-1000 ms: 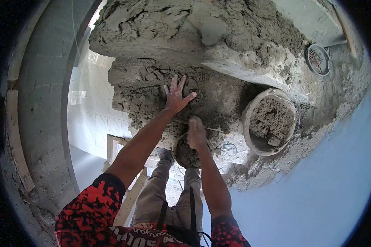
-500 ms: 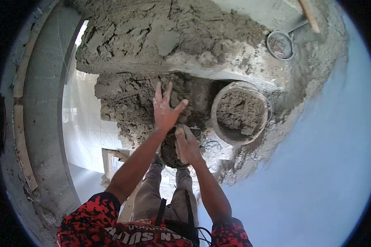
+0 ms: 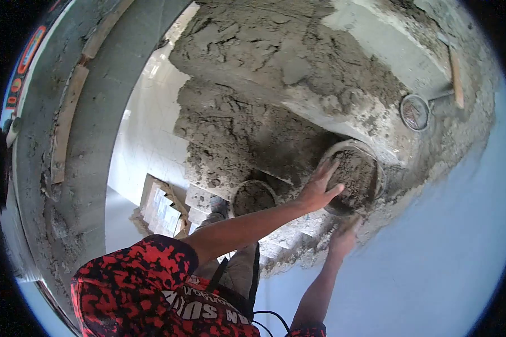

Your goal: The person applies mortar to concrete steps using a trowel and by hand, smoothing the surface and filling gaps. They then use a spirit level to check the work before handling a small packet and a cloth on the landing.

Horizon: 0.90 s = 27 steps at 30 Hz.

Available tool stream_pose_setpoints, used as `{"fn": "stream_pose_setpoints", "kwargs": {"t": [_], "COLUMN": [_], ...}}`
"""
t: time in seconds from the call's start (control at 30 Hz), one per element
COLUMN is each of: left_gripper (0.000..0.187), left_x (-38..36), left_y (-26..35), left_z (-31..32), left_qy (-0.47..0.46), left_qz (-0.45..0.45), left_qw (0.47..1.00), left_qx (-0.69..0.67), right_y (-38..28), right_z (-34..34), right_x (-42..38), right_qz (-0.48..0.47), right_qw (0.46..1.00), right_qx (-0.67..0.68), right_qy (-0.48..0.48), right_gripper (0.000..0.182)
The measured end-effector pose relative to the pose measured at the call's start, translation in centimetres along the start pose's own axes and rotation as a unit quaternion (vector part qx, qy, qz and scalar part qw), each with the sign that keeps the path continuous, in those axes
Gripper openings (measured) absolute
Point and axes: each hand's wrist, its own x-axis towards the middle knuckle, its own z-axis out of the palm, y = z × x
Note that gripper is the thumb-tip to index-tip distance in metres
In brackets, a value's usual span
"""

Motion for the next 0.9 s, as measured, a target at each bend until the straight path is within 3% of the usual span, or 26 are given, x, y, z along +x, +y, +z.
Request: {"fn": "stream_pose_setpoints", "kwargs": {"t": [0.07, 0.13, 0.17, 0.2, 0.23, 0.27, 0.3, 0.33, 0.37, 0.4, 0.43, 0.5, 0.57, 0.6, 0.7, 0.83, 0.9], "left_gripper": [0.062, 0.056, 0.054, 0.052, 0.049, 0.049, 0.048, 0.045, 0.039, 0.036, 0.037, 0.036, 0.034, 0.034, 0.033, 0.034, 0.034], "left_x": [-2.4, -4.7, -5.7, -6.5, -7.1, -8.0, -8.4, -9.1, -8.4, -9.3, -10.1, -11.7, -13.8, -14.9, -17.5, -17.7, -17.5], "left_y": [-2.8, -6.7, -9.0, -12.2, -15.8, -26.9, -27.8, -29.5, -20.4, -24.9, -25.8, -24.4, -23.5, -23.5, -24.9, -24.3, -24.7], "left_z": [-3.4, -7.3, -9.1, -10.6, -11.6, -11.6, -13.2, -15.4, -17.8, -18.6, -19.9, -21.8, -23.2, -23.7, -23.2, -22.7, -22.7], "left_qy": [0.023, 0.065, 0.083, 0.126, 0.157, 0.126, 0.185, 0.111, 0.168, 0.179, 0.171, 0.166, 0.167, 0.157, 0.134, 0.134, 0.150], "left_qz": [-0.009, -0.071, -0.114, -0.128, -0.191, -0.130, -0.187, -0.179, -0.333, -0.252, -0.284, -0.287, -0.289, -0.310, -0.354, -0.392, -0.393], "left_qw": [0.998, 0.994, 0.990, 0.984, 0.964, 0.969, 0.962, 0.977, 0.927, 0.951, 0.941, 0.936, 0.927, 0.924, 0.912, 0.883, 0.876], "left_qx": [-0.064, -0.048, -0.021, 0.010, 0.100, 0.166, -0.066, 0.021, 0.027, -0.013, -0.063, -0.117, -0.172, -0.162, -0.158, -0.220, -0.234], "right_y": [-2.2, -4.1, -6.4, -8.8, -9.4, -9.5, -10.7, -13.1, -13.9, -14.7, -15.4, -17.5, -17.8, -19.2, -26.0, -25.1, -23.1], "right_z": [-1.7, -2.3, -3.1, -3.4, -0.1, 3.0, 6.1, 7.0, 10.3, 13.1, 15.2, 17.9, 26.8, 26.4, 21.3, 18.0, 21.5], "right_x": [-1.6, -2.4, -4.1, -4.4, -4.8, -5.4, -5.0, -4.9, -4.2, -3.3, -2.3, -0.4, 1.7, 1.2, -2.7, -5.3, -4.2], "right_qz": [-0.008, -0.100, -0.062, 0.095, -0.029, -0.168, -0.095, -0.079, -0.095, -0.067, -0.040, -0.057, -0.028, -0.023, 0.016, -0.059, -0.166], "right_qw": [0.997, 0.967, 0.976, 0.925, 0.923, 0.960, 0.939, 0.925, 0.937, 0.939, 0.940, 0.975, 0.957, 0.958, 0.956, 0.941, 0.957], "right_qx": [0.068, 0.200, 0.201, 0.338, 0.369, 0.210, 0.275, 0.333, 0.317, 0.326, 0.334, 0.214, 0.284, 0.282, 0.283, 0.288, 0.232], "right_qy": [0.038, 0.124, 0.057, -0.148, -0.109, -0.072, -0.185, -0.164, -0.113, -0.085, -0.057, 0.005, 0.050, 0.055, -0.075, -0.167, 0.051], "right_gripper": [0.059, 0.056, 0.050, 0.048, 0.050, 0.052, 0.053, 0.054, 0.055, 0.054, 0.054, 0.054, 0.043, 0.043, 0.045, 0.047, 0.048]}}
